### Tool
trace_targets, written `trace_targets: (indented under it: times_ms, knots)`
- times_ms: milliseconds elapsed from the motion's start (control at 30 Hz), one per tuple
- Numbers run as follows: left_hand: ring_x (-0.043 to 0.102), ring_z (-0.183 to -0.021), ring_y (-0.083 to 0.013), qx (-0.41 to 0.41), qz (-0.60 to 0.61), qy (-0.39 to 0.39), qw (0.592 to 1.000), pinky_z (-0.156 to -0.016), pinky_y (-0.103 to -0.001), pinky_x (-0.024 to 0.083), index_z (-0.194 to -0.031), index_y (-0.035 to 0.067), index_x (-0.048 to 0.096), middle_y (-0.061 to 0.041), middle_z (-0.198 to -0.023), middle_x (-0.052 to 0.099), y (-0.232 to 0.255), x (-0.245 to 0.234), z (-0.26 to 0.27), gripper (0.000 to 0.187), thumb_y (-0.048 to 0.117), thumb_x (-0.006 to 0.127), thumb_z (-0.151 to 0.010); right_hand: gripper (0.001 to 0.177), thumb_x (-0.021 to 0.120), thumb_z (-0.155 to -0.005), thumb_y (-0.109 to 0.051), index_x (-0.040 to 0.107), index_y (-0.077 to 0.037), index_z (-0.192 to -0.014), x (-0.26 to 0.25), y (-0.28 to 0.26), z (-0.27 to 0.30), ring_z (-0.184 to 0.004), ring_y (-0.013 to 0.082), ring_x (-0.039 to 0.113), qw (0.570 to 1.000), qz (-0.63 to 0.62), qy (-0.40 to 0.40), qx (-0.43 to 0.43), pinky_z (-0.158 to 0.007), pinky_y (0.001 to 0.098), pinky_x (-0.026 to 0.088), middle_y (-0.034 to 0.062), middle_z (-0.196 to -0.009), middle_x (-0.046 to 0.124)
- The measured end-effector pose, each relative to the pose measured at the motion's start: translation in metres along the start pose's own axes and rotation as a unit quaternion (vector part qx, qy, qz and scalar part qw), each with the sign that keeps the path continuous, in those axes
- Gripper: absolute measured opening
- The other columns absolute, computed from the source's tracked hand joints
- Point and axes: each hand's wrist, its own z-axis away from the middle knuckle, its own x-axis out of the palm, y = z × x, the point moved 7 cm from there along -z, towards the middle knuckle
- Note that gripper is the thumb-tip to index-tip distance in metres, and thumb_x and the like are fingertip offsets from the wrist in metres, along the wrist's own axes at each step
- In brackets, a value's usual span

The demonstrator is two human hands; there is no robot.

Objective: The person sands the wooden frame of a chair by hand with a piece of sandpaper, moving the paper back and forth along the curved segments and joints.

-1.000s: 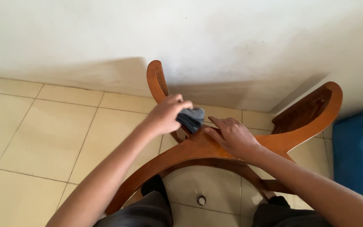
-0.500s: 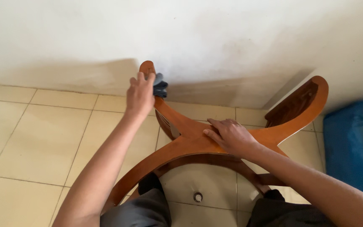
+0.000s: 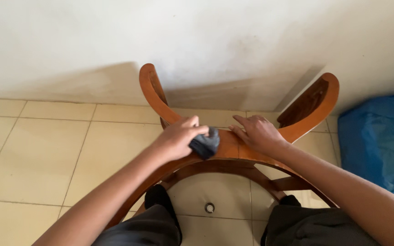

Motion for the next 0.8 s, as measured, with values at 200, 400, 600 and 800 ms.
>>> trace_targets:
  times_ms: [200,400,600,800]
  knots:
    - [0.064,-0.104,-0.0267,-0.01,-0.062,0.039,0.997,-0.081,-0.037,0.061,-0.107,0.018,0.07,-0.005,-0.104,0.066,-0.032,-0.018,0.001,0.048,-0.016,0.072,-0.073,0.051,0.054,-0.1,-0.047,0.063,-0.005,-0.129,-0.006,0.012,0.013,-0.088,0.0404,0.068,1.0,0.017,0.014,-0.002,-0.082,0.0524,0.054,0.0216,-0.085,0.071]
    - [0.061,-0.102,-0.0333,-0.065,-0.116,0.122,0.984,-0.077,-0.04,0.059,-0.118,0.01,0.066,-0.015,-0.11,0.061,-0.014,-0.027,-0.004,0.053,-0.012,0.074,-0.07,0.054,0.052,-0.101,-0.049,0.062,-0.004,-0.13,-0.012,0.01,0.021,-0.091,0.0398,0.068,1.0,0.009,-0.007,0.001,-0.086,0.0525,0.053,0.0205,-0.085,0.072]
    - [0.061,-0.108,-0.0226,0.015,-0.018,-0.028,0.999,-0.087,-0.037,0.056,-0.106,0.014,0.071,-0.005,-0.105,0.062,0.022,-0.01,0.004,0.046,-0.018,0.063,-0.075,0.058,0.052,-0.099,-0.053,0.061,-0.006,-0.133,-0.012,0.007,0.023,-0.096,0.0408,0.067,0.999,-0.001,-0.034,0.008,-0.087,0.0525,0.053,0.0229,-0.093,0.071]
    - [0.059,-0.109,-0.0184,-0.029,0.035,-0.169,0.985,-0.099,-0.036,0.049,-0.093,0.02,0.078,0.004,-0.1,0.066,0.011,-0.022,0.024,0.046,-0.018,0.059,-0.074,0.053,0.049,-0.1,-0.052,0.063,-0.01,-0.13,-0.008,0.002,0.022,-0.096,0.0403,0.067,0.995,-0.033,-0.088,0.03,-0.087,0.0536,0.053,0.02,-0.093,0.072]
